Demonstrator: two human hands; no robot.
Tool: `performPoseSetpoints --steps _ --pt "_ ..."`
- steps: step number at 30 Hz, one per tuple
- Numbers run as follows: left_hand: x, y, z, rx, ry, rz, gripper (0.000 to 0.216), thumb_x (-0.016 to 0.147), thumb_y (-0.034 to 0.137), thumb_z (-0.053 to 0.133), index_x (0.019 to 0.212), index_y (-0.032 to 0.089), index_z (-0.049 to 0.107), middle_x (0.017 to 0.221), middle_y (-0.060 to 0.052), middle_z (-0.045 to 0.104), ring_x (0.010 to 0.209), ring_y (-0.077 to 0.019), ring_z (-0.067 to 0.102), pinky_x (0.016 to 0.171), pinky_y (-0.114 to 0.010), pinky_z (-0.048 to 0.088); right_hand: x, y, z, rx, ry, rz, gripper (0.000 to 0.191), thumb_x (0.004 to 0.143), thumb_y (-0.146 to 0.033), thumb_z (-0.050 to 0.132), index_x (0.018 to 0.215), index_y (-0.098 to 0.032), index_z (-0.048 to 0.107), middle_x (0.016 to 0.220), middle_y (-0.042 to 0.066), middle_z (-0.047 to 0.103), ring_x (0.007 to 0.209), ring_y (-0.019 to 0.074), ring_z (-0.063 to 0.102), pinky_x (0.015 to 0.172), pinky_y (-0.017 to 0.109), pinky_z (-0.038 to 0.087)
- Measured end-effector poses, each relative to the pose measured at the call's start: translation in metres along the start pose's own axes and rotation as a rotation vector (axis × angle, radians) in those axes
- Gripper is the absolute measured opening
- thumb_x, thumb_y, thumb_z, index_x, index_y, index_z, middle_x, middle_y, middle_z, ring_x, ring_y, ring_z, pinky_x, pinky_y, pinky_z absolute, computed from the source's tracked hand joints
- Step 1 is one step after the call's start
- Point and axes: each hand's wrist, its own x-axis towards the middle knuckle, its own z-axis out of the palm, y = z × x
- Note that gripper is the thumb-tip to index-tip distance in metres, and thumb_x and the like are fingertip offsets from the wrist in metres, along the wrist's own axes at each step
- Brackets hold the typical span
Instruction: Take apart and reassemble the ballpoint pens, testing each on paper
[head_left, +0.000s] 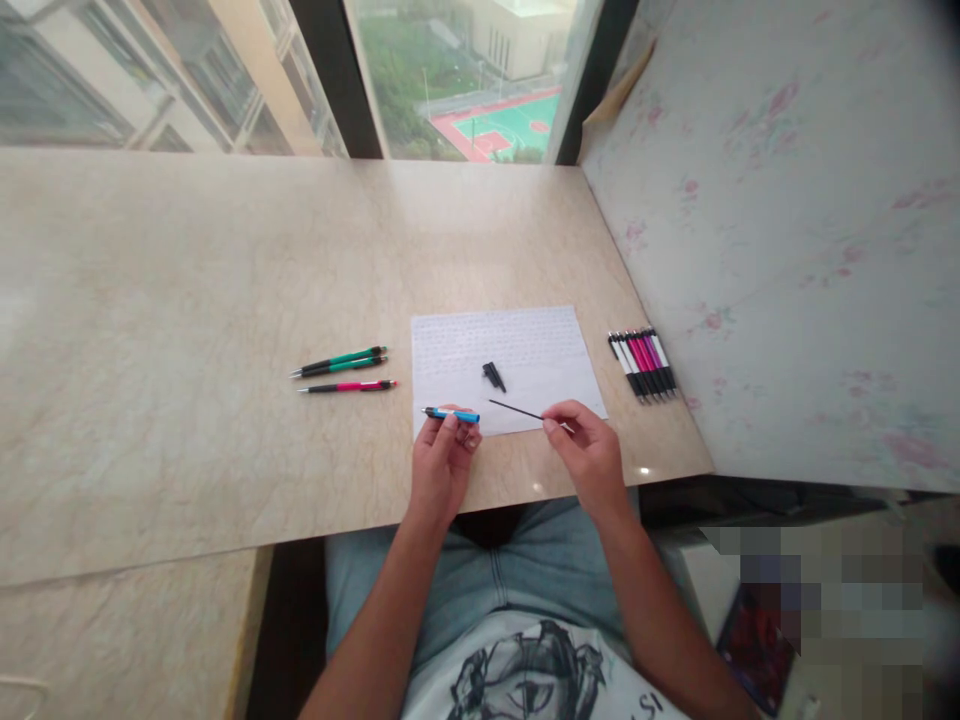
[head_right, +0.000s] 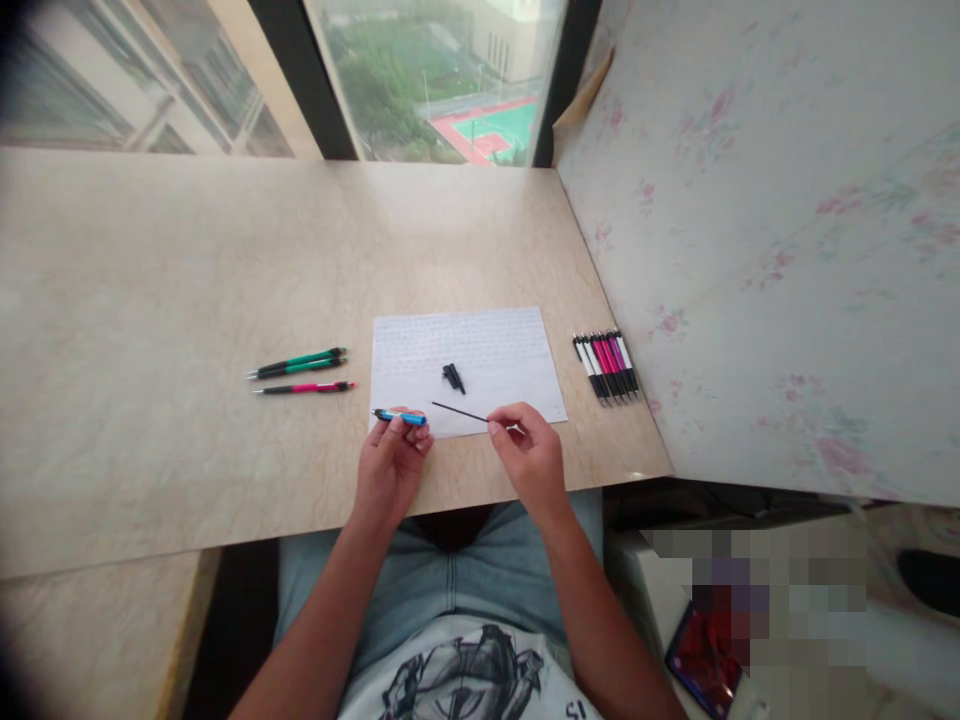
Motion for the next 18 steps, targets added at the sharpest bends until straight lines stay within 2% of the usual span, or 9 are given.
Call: performPoseSetpoints --steps 7,16,18 --pt "-0.0011 0.0003 0.0007 -0.005 0.002 0.008 0.025 0.074 0.031 0.082 0.088 0.017 0.067 0.079 -0.001 0.068 0.068 -0.0091 0.059 0.062 -0.022 0.046 -0.0055 -0.0032 -0.0135 -0.047 -0.055 -0.085 0.005 0.087 -0.022 0.061 0.084 -0.020 0.064 0.080 0.001 0.061 0.077 0.0158 0.059 0.068 0.027 0.051" --pt "-0.0030 -0.0044 0.0001 0.080 0.001 0.055 0.022 0.077 0.029 0.080 0.091 0.017 0.067 0.084 -0.002 0.069 0.073 -0.0100 0.062 0.068 -0.022 0.048 -0.0044 -0.0058 -0.0085 -0.260 -0.120 -0.187 0.007 0.086 -0.021 0.059 0.083 -0.022 0.066 0.080 0.004 0.064 0.073 0.0176 0.060 0.065 0.031 0.051" --pt "-0.0041 -0.0048 0.0017 0.108 -0.001 0.064 0.023 0.076 0.029 0.081 0.090 0.018 0.067 0.085 -0.003 0.070 0.076 -0.0110 0.063 0.072 -0.024 0.049 -0.0037 -0.0060 -0.0064 -0.263 -0.125 -0.183 0.009 0.087 -0.023 0.059 0.090 -0.023 0.068 0.082 0.004 0.066 0.073 0.0177 0.061 0.066 0.031 0.053"
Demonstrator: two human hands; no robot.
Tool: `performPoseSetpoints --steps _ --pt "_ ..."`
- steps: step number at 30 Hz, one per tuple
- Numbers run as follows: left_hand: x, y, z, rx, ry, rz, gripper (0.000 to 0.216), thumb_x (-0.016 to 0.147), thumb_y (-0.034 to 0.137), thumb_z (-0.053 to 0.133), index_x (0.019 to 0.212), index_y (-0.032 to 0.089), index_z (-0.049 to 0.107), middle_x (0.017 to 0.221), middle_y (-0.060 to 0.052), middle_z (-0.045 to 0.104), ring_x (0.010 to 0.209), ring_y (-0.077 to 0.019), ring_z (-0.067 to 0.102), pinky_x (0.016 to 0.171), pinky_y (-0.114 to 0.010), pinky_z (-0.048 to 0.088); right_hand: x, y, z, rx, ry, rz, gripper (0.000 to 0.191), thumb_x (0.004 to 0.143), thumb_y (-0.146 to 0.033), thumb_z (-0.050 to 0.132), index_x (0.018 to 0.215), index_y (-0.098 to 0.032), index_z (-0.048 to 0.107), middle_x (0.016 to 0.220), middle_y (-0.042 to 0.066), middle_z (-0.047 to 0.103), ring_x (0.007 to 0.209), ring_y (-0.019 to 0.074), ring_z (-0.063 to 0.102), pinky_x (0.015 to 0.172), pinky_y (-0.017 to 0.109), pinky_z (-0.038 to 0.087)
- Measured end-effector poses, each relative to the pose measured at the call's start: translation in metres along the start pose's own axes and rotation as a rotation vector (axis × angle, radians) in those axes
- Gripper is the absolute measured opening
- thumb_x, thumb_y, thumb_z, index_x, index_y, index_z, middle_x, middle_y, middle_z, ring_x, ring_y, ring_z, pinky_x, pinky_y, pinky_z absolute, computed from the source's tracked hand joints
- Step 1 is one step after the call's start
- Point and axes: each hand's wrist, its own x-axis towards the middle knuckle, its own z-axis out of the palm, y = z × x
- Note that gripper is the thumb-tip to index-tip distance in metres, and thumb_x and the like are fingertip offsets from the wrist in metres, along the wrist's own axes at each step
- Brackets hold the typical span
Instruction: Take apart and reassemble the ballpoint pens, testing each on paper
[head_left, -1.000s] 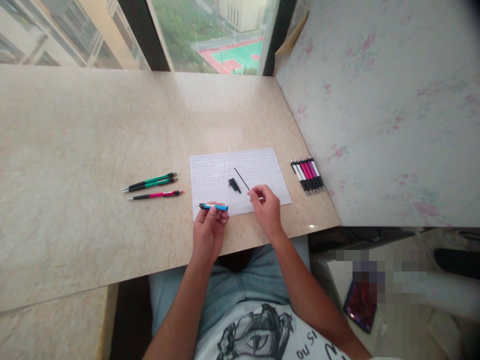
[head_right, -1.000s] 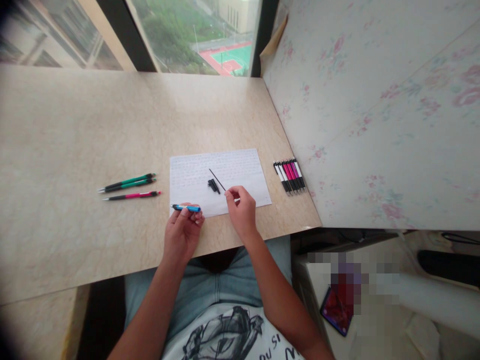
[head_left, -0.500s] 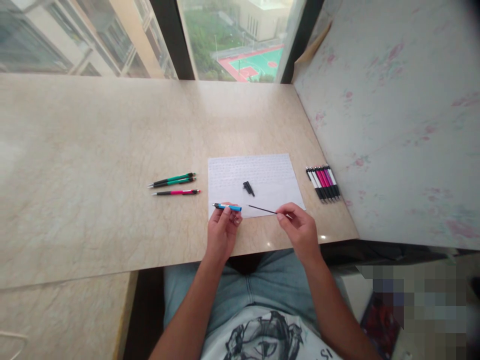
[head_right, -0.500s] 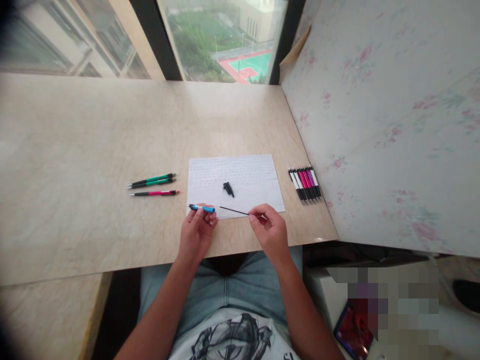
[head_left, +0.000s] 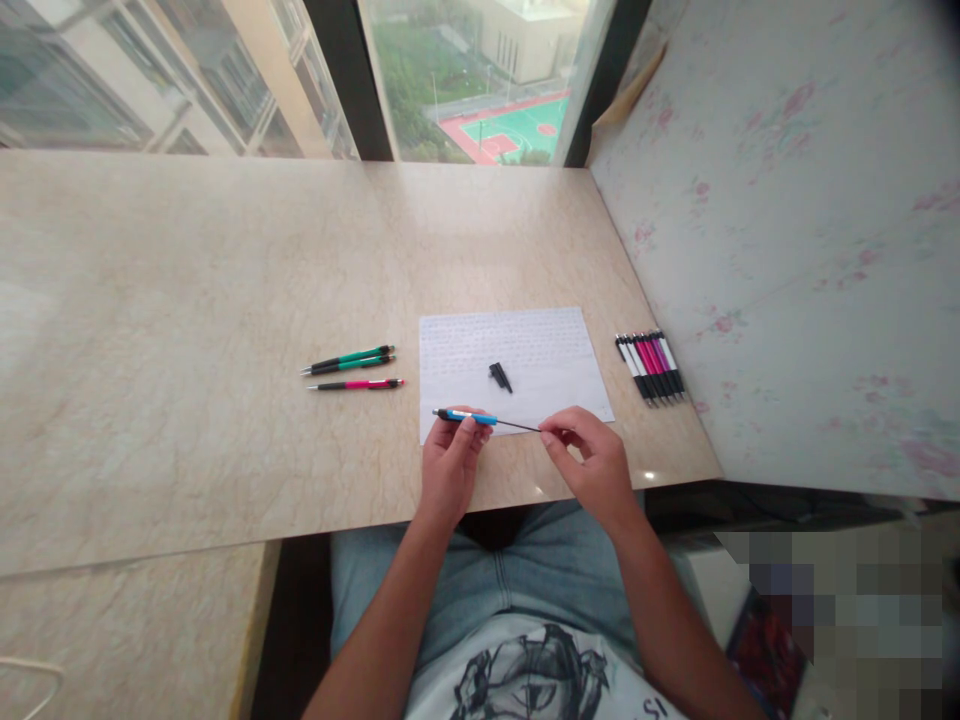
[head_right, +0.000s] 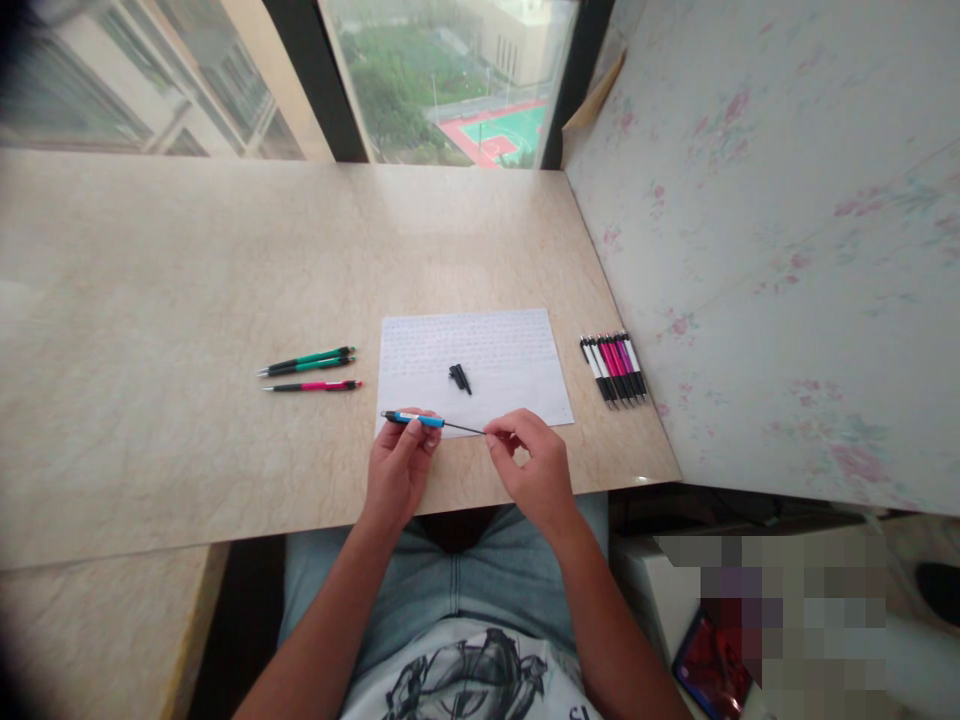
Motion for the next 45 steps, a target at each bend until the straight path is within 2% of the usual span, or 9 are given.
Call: performPoseSetpoints --steps 4,11,19,25,31,35,41,45 --pt "-0.002 0.000 0.002 0.082 -0.031 0.017 0.024 0.076 0.033 0.080 0.088 0.017 0.068 0.086 -0.004 0.072 0.075 -0.0115 0.063 0.072 -0.025 0.049 0.002 -0.001 0.003 -0.027 0.011 0.017 0.022 0.089 -0.027 0.061 0.109 -0.023 0.068 0.080 0.002 0.069 0.069 0.0160 0.063 0.067 0.030 0.054" --pt "-0.002 -0.002 -0.004 0.174 -0.055 0.037 0.025 0.076 0.033 0.080 0.090 0.018 0.067 0.082 -0.003 0.071 0.070 -0.0105 0.060 0.068 -0.024 0.047 0.009 -0.006 0.006 -0.070 0.017 -0.003 0.019 0.089 -0.028 0.060 0.103 -0.022 0.071 0.076 0.001 0.070 0.065 0.0147 0.063 0.065 0.027 0.052" --pt "-0.001 0.000 -0.002 0.087 -0.040 -0.008 0.027 0.072 0.030 0.083 0.090 0.019 0.066 0.087 -0.003 0.073 0.074 -0.0119 0.064 0.072 -0.025 0.050 0.011 -0.004 0.015 0.020 -0.065 0.108 0.024 0.091 -0.032 0.056 0.106 -0.021 0.071 0.061 -0.002 0.064 0.055 0.0133 0.062 0.056 0.024 0.048" --pt "0.001 0.002 -0.001 0.023 -0.039 -0.021 0.023 0.074 0.027 0.082 0.089 0.019 0.067 0.085 -0.004 0.072 0.073 -0.0114 0.063 0.069 -0.024 0.050 0.012 0.000 0.021 0.061 -0.031 0.136 0.023 0.091 -0.036 0.057 0.101 -0.022 0.072 0.070 0.002 0.070 0.062 0.0155 0.066 0.060 0.027 0.052" --pt "0.004 0.005 -0.001 -0.052 -0.027 -0.027 0.025 0.073 0.028 0.083 0.090 0.019 0.067 0.084 -0.001 0.069 0.069 -0.0077 0.061 0.063 -0.018 0.047 0.013 -0.009 0.022 0.080 -0.070 0.041 0.019 0.089 -0.033 0.060 0.100 -0.023 0.071 0.090 0.005 0.073 0.077 0.0164 0.067 0.066 0.028 0.054" --pt "0.004 0.006 0.000 -0.053 -0.013 -0.026 0.024 0.072 0.028 0.083 0.088 0.019 0.067 0.083 -0.001 0.069 0.068 -0.0077 0.060 0.064 -0.019 0.047 0.013 -0.012 0.024 0.072 -0.070 -0.041 0.012 0.088 -0.026 0.060 0.093 -0.022 0.070 0.087 0.003 0.071 0.074 0.0150 0.065 0.064 0.027 0.053" --pt "0.002 0.003 -0.001 0.025 -0.039 -0.002 0.023 0.075 0.027 0.081 0.090 0.018 0.067 0.086 -0.003 0.070 0.073 -0.0096 0.062 0.070 -0.022 0.049 0.015 -0.011 0.028 0.064 -0.047 -0.045 0.011 0.088 -0.024 0.059 0.085 -0.022 0.069 0.082 0.002 0.069 0.074 0.0145 0.064 0.066 0.027 0.054" --pt "0.003 0.004 -0.001 -0.003 -0.031 -0.018 0.024 0.074 0.028 0.082 0.089 0.018 0.067 0.084 -0.002 0.070 0.070 -0.0090 0.061 0.066 -0.021 0.049 0.014 -0.007 0.032 0.164 -0.075 0.013 0.012 0.086 -0.026 0.064 0.095 -0.023 0.070 0.091 0.004 0.071 0.080 0.0157 0.067 0.069 0.028 0.057"
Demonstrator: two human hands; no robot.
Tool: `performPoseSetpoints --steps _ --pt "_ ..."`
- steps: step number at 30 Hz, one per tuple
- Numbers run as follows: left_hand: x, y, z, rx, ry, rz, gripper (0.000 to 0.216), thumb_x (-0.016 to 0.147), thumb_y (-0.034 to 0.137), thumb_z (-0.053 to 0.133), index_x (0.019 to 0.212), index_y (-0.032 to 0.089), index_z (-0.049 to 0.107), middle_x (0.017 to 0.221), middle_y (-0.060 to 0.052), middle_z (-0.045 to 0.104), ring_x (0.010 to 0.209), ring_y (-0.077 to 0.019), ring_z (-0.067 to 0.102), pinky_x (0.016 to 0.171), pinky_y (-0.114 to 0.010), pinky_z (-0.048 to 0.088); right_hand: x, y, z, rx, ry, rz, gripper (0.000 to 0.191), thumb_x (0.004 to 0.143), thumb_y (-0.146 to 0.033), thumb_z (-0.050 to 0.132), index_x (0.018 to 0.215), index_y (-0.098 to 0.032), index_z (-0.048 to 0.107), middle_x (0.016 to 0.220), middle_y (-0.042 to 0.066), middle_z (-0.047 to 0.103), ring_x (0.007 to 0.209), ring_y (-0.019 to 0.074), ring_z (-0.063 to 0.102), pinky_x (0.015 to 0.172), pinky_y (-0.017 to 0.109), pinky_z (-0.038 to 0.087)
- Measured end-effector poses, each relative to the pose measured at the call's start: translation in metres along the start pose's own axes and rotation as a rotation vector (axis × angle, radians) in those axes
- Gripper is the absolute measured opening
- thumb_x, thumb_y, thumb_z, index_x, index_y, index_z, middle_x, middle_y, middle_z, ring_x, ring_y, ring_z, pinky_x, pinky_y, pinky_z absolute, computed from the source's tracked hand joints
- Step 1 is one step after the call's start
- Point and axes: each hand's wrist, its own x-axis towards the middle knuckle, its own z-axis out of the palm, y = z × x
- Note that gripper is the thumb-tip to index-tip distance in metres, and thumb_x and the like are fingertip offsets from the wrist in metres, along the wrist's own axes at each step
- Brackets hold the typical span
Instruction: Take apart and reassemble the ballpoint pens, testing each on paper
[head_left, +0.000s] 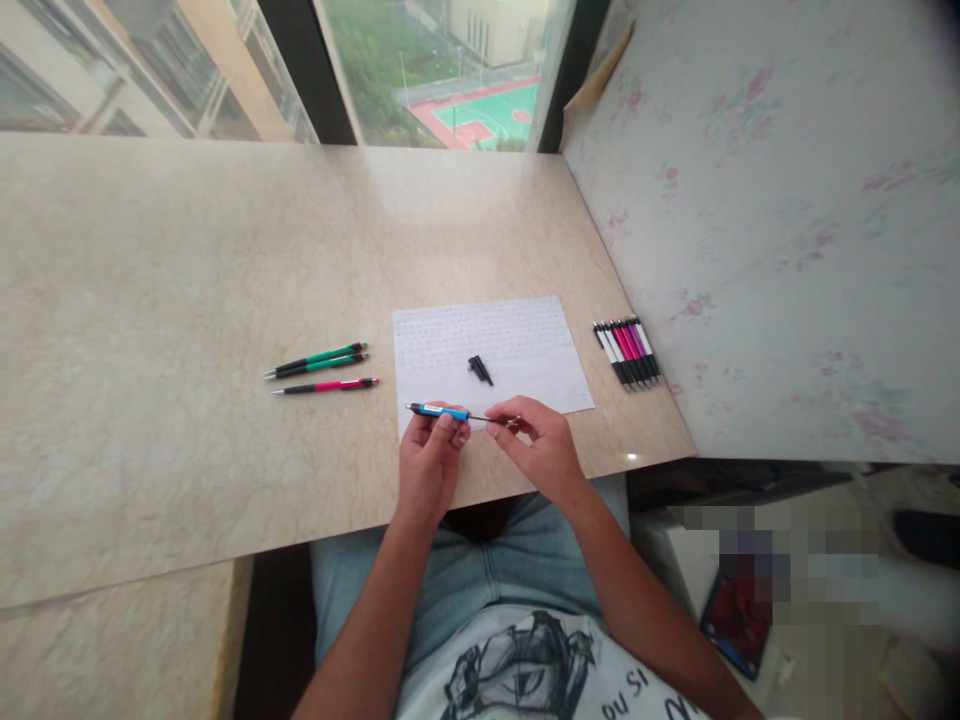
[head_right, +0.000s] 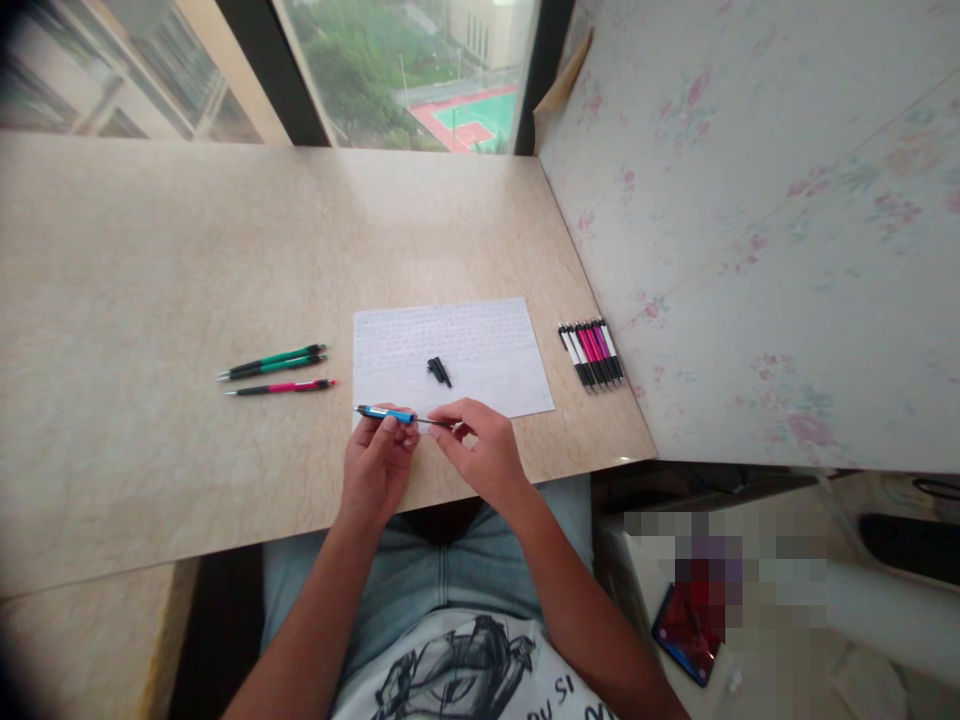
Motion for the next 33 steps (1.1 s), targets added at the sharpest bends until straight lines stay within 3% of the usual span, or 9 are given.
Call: performPoseSetpoints --steps 3,5,10,13,16,24,33 --pt "0.001 0.002 0.000 -0.044 0.009 -0.020 0.026 0.073 0.029 0.083 0.090 0.019 0.066 0.083 -0.001 0.069 0.068 -0.0084 0.061 0.064 -0.020 0.049 -0.003 0.008 0.002 0.130 -0.067 0.058 0.039 0.083 -0.027 0.067 0.121 -0.026 0.062 0.101 0.005 0.071 0.088 0.0167 0.070 0.072 0.029 0.059" --pt "0.001 0.003 0.000 -0.064 0.009 -0.029 0.026 0.072 0.030 0.083 0.090 0.019 0.066 0.082 -0.001 0.069 0.068 -0.0081 0.062 0.064 -0.020 0.049 -0.004 0.014 0.002 0.150 -0.120 0.086 0.046 0.083 -0.025 0.065 0.129 -0.027 0.057 0.103 0.004 0.071 0.091 0.0167 0.070 0.076 0.029 0.059" --pt "0.001 0.001 0.000 -0.067 0.030 -0.045 0.027 0.072 0.029 0.083 0.089 0.019 0.066 0.083 -0.002 0.070 0.069 -0.0086 0.062 0.065 -0.021 0.049 0.011 0.027 -0.007 -0.147 -0.017 0.098 0.023 0.088 -0.022 0.056 0.108 -0.021 0.068 0.095 0.006 0.073 0.079 0.0165 0.067 0.069 0.029 0.054" --pt "0.000 0.000 -0.001 -0.064 0.026 -0.037 0.026 0.073 0.028 0.083 0.090 0.018 0.067 0.084 -0.002 0.070 0.068 -0.0086 0.061 0.064 -0.021 0.048 0.033 0.034 -0.011 -0.421 0.029 0.017 0.026 0.088 -0.017 0.053 0.107 -0.018 0.070 0.091 0.007 0.070 0.071 0.0157 0.061 0.072 0.032 0.052" --pt "0.000 0.001 -0.001 -0.074 0.022 -0.030 0.024 0.073 0.027 0.082 0.090 0.018 0.067 0.084 -0.003 0.069 0.068 -0.0084 0.060 0.064 -0.020 0.047 0.053 0.037 -0.010 -0.597 -0.024 -0.026 0.033 0.086 -0.014 0.053 0.115 -0.017 0.068 0.094 0.008 0.068 0.076 0.0169 0.061 0.079 0.033 0.049" --pt "-0.001 0.000 0.000 -0.096 0.016 -0.043 0.024 0.074 0.026 0.082 0.091 0.017 0.067 0.084 -0.003 0.069 0.069 -0.0080 0.060 0.065 -0.020 0.047 0.070 0.034 -0.003 -0.712 -0.152 0.059 0.036 0.088 -0.014 0.051 0.118 -0.021 0.068 0.102 0.008 0.068 0.087 0.0190 0.062 0.082 0.030 0.046" --pt "-0.002 0.000 0.001 -0.101 0.023 -0.050 0.023 0.074 0.026 0.081 0.091 0.017 0.067 0.087 -0.003 0.070 0.071 -0.0092 0.060 0.068 -0.022 0.047 0.072 0.033 0.002 -0.794 -0.137 0.102 0.033 0.090 -0.019 0.052 0.119 -0.024 0.068 0.102 0.007 0.070 0.088 0.0200 0.063 0.078 0.029 0.045"
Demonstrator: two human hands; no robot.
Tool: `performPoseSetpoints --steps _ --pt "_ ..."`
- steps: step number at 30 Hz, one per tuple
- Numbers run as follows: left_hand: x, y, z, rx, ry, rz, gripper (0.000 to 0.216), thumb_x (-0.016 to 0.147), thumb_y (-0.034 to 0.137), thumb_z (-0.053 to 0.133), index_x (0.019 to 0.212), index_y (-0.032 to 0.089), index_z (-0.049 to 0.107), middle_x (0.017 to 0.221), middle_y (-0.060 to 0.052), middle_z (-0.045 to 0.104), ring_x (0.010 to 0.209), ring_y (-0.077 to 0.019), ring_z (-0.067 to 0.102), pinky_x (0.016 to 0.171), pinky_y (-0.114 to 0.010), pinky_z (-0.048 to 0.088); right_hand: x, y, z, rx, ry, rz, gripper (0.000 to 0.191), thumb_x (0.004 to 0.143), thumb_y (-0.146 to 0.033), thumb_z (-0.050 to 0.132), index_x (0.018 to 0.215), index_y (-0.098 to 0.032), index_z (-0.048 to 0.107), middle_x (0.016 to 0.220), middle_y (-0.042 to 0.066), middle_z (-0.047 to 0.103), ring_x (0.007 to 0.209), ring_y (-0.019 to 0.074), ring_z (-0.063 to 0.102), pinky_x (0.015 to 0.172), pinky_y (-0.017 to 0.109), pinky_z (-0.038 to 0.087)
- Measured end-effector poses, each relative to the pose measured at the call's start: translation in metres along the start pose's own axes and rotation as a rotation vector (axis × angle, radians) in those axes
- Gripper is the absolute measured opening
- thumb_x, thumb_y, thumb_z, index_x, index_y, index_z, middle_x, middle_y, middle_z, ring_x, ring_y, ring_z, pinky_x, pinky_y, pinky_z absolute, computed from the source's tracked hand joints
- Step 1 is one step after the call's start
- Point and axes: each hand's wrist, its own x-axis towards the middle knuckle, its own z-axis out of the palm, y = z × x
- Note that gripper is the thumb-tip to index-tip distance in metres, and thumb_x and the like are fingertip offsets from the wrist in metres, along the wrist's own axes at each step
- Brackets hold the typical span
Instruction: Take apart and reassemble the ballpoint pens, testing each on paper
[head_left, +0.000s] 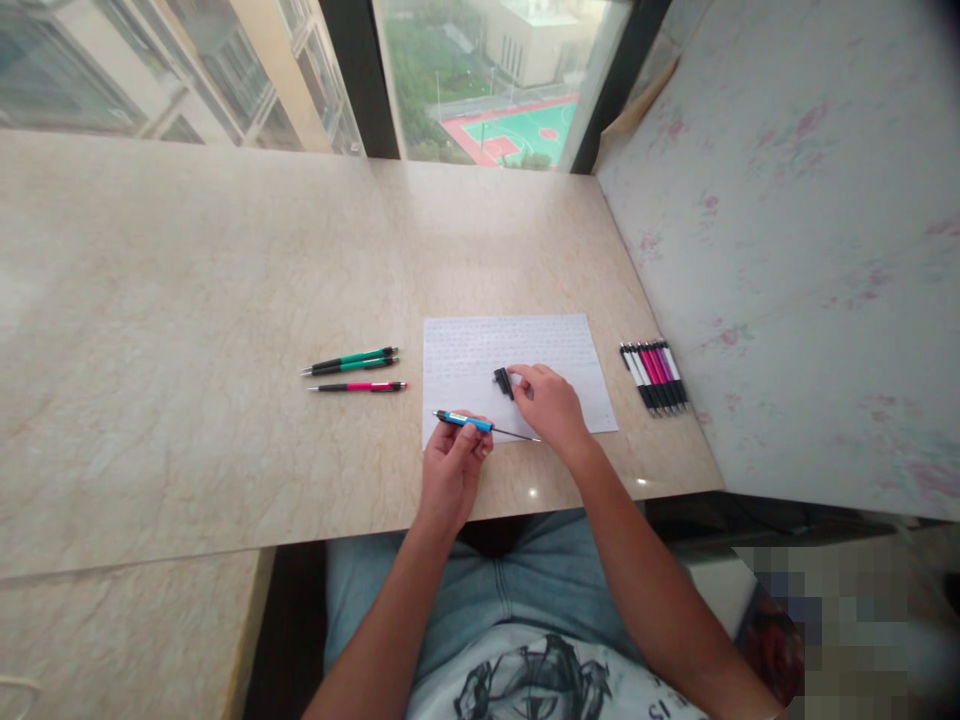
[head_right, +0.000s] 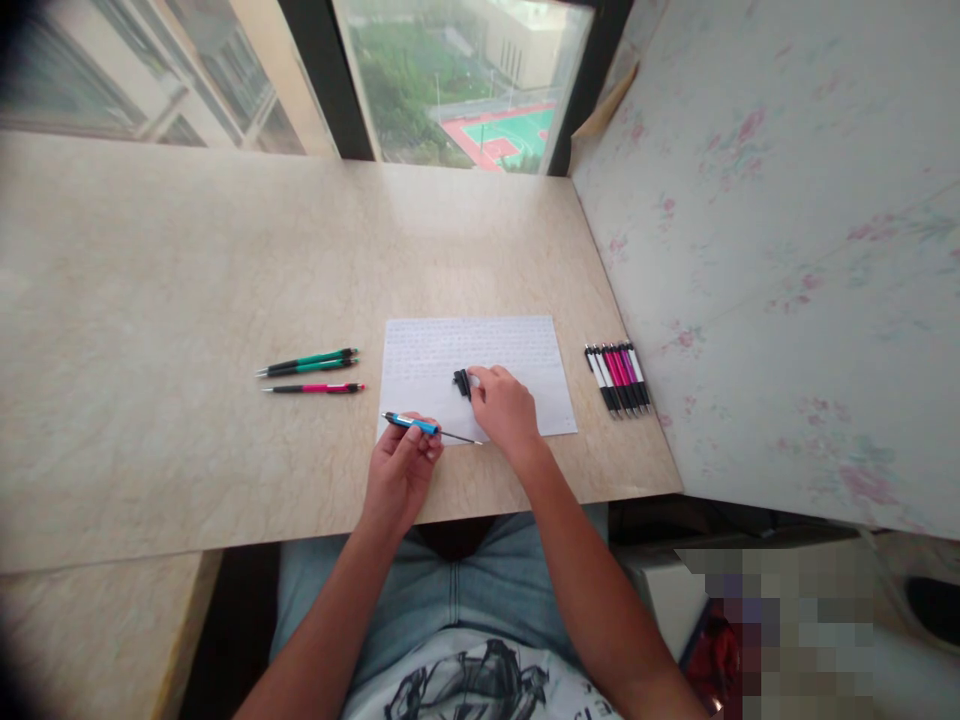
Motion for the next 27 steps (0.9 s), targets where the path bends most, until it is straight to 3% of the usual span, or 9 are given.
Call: performPoseSetpoints --steps 11,15,21,27 --pt "0.001 -0.002 -0.003 0.006 -0.003 0.005 0.021 0.076 0.025 0.080 0.092 0.017 0.068 0.087 -0.004 0.069 0.071 -0.0094 0.060 0.067 -0.022 0.047 -0.001 0.002 0.004 0.094 0.115 -0.021 0.015 0.084 -0.016 0.057 0.095 -0.020 0.066 0.092 0.006 0.069 0.081 0.0195 0.062 0.074 0.031 0.045" --pt "0.001 -0.002 -0.003 0.007 -0.007 0.009 0.021 0.076 0.025 0.080 0.092 0.017 0.067 0.087 -0.004 0.070 0.071 -0.0094 0.060 0.067 -0.023 0.047 -0.016 0.009 -0.001 0.373 0.152 -0.001 0.005 0.084 -0.021 0.059 0.084 -0.020 0.063 0.081 0.003 0.067 0.067 0.0159 0.058 0.068 0.031 0.047" --pt "0.001 -0.001 0.000 0.002 0.016 0.011 0.023 0.075 0.025 0.081 0.090 0.018 0.067 0.085 -0.004 0.071 0.071 -0.0102 0.062 0.065 -0.022 0.047 -0.060 0.017 -0.013 0.917 0.150 0.161 0.017 0.081 -0.035 0.070 0.085 -0.021 0.064 0.079 0.002 0.066 0.071 0.0163 0.061 0.065 0.029 0.049" --pt "0.002 -0.002 -0.002 0.001 0.042 0.020 0.026 0.072 0.026 0.083 0.090 0.019 0.067 0.085 -0.003 0.072 0.071 -0.0102 0.064 0.064 -0.021 0.047 -0.085 0.012 -0.023 1.027 0.199 0.198 0.017 0.079 -0.035 0.074 0.086 -0.022 0.066 0.080 0.001 0.067 0.071 0.0149 0.061 0.066 0.028 0.051"
